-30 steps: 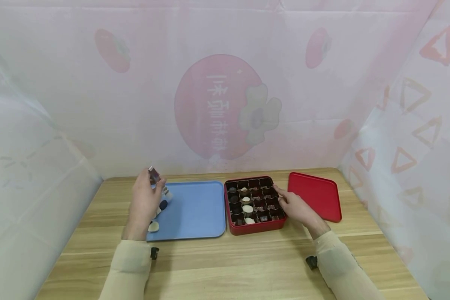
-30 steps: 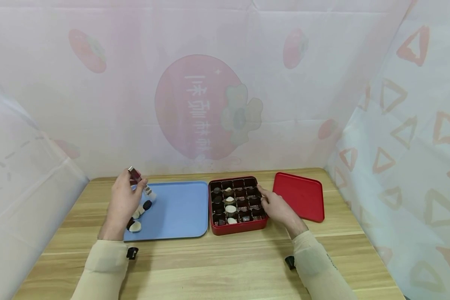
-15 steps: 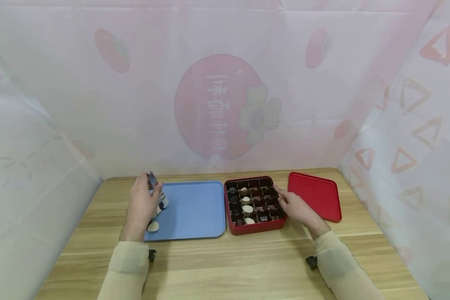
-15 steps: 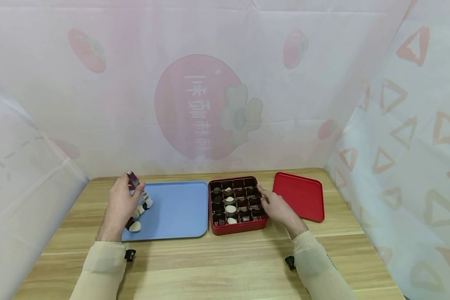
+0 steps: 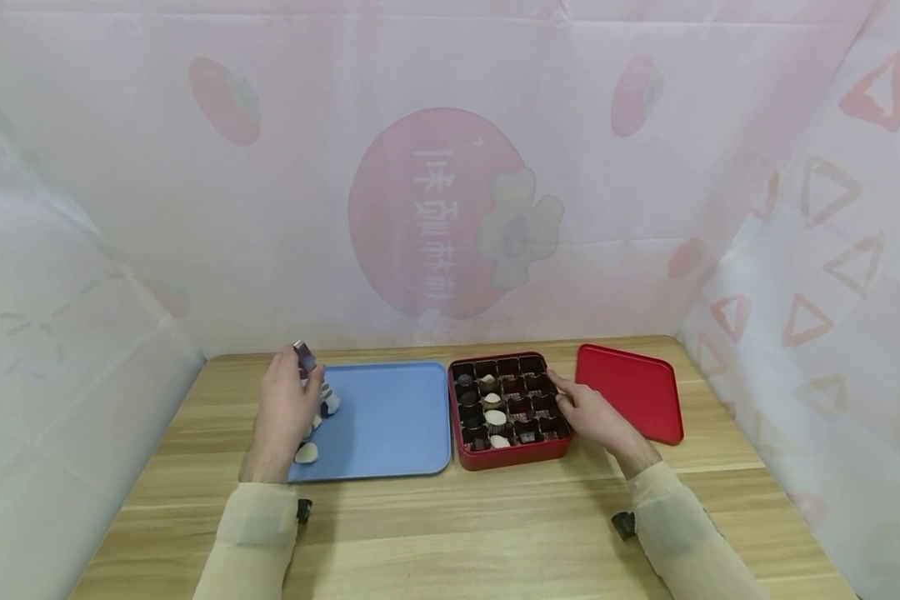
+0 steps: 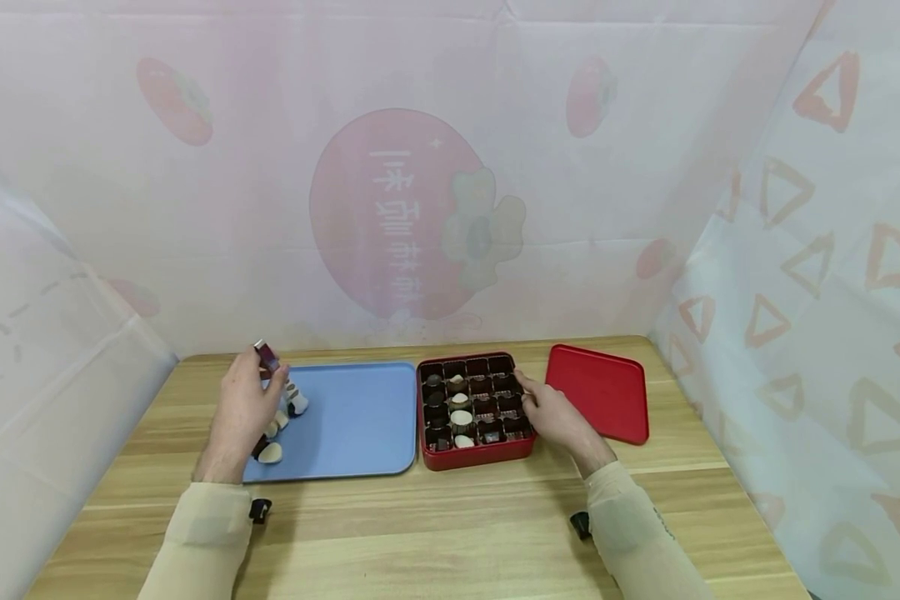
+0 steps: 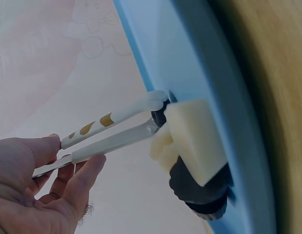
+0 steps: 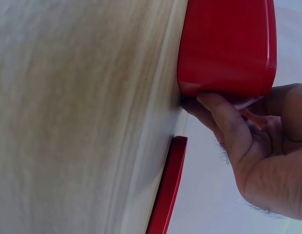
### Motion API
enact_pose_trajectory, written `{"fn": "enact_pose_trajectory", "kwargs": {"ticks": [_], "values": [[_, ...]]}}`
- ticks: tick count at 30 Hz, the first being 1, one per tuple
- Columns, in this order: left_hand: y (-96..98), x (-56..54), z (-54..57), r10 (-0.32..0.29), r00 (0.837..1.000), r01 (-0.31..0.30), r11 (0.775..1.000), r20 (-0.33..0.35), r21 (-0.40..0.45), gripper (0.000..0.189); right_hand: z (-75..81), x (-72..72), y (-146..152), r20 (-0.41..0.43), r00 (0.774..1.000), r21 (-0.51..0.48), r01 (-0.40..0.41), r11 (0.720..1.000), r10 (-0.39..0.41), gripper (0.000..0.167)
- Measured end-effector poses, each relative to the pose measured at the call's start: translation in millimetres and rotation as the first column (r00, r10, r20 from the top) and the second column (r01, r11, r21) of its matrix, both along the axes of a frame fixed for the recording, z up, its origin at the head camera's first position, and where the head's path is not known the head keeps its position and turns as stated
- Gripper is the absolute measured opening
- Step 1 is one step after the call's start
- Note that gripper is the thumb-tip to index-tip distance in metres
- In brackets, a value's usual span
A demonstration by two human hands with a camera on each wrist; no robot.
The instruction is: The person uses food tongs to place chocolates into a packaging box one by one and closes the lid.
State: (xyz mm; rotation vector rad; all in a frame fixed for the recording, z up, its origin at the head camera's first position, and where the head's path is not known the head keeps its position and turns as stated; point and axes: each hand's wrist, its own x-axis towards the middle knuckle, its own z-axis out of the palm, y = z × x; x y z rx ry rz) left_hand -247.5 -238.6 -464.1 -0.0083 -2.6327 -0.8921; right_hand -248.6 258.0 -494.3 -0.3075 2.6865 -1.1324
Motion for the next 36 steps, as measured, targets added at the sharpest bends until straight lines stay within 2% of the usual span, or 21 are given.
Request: {"fn": "enact_pose_trajectory", "kwargs": {"ticks": [10,18,27,36], "values": [[24.3,0.1,4.1,-0.076,0.991,0.08,0.997,-0.111,0.024,0.014,-0.6,-0.3,0,0.004,1.0,0.001,0.007,1.0,-0.007,0.062],[51.6,6.1,18.7,-0.15,0.97,0.153,0.988,-0.189,-0.002,0.013,-2.3,-0.7,1,0.008,1.0,0.003,0.013,1.0,-0.013,0.062],[84.2,14.1,33.7,-0.218,0.966,0.225,0.974,-0.143,0.038,0.017,-2.3,-0.9,1,0.003,1.0,0.002,0.006,1.0,-0.006,0.063],[119.7,20.5,41.5,-0.283,0.952,0.293,0.953,-0.116,0.073,0.019,-2.9,-1.1,1,-0.009,1.0,0.008,-0.002,1.0,0.002,0.062]]}}
